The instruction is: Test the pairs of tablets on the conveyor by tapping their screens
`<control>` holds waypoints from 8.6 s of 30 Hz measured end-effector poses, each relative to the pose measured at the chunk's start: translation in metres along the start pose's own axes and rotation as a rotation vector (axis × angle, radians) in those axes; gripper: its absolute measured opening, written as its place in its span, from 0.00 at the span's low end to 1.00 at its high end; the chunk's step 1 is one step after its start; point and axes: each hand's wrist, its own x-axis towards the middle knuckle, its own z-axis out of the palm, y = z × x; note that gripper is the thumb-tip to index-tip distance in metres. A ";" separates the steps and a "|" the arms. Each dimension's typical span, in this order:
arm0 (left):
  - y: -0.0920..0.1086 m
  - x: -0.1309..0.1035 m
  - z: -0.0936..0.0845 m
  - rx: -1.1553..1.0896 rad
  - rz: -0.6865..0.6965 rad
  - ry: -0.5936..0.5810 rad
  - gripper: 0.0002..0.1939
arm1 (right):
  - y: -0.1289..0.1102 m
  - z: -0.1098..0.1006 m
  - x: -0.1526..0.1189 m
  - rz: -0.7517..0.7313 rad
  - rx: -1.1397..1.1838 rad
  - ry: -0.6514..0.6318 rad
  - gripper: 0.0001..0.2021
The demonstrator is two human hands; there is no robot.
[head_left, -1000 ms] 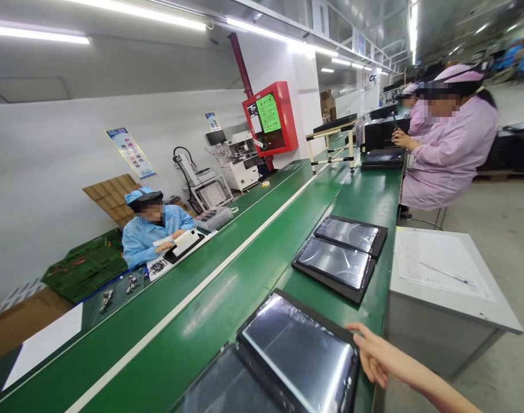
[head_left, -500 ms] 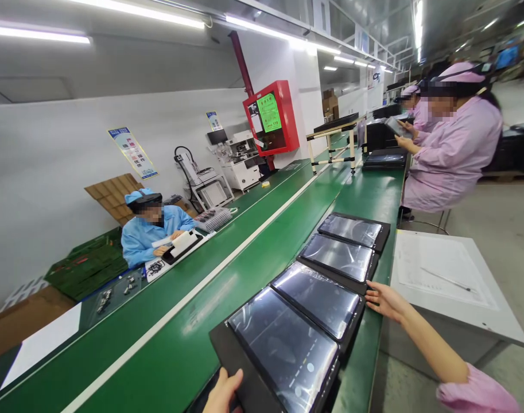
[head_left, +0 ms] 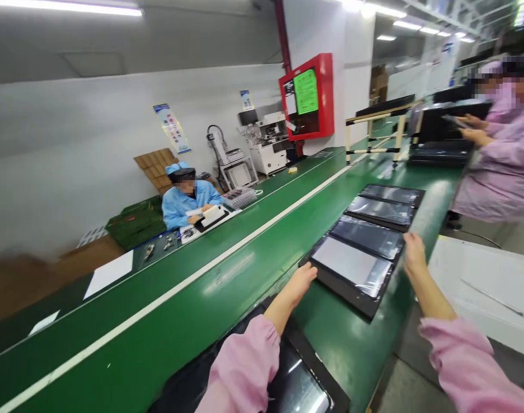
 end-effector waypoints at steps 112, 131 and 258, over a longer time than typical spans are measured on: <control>-0.274 -0.350 0.002 0.328 0.054 1.353 0.45 | -0.027 0.027 -0.351 -1.369 -0.297 -1.692 0.23; -0.255 -0.356 0.003 0.373 -0.042 1.194 0.51 | 0.016 0.013 -0.299 -0.784 -0.088 -1.458 0.35; -0.143 -0.218 -0.133 0.975 -0.277 0.428 0.28 | -0.009 0.180 -0.291 -0.323 0.034 -1.325 0.40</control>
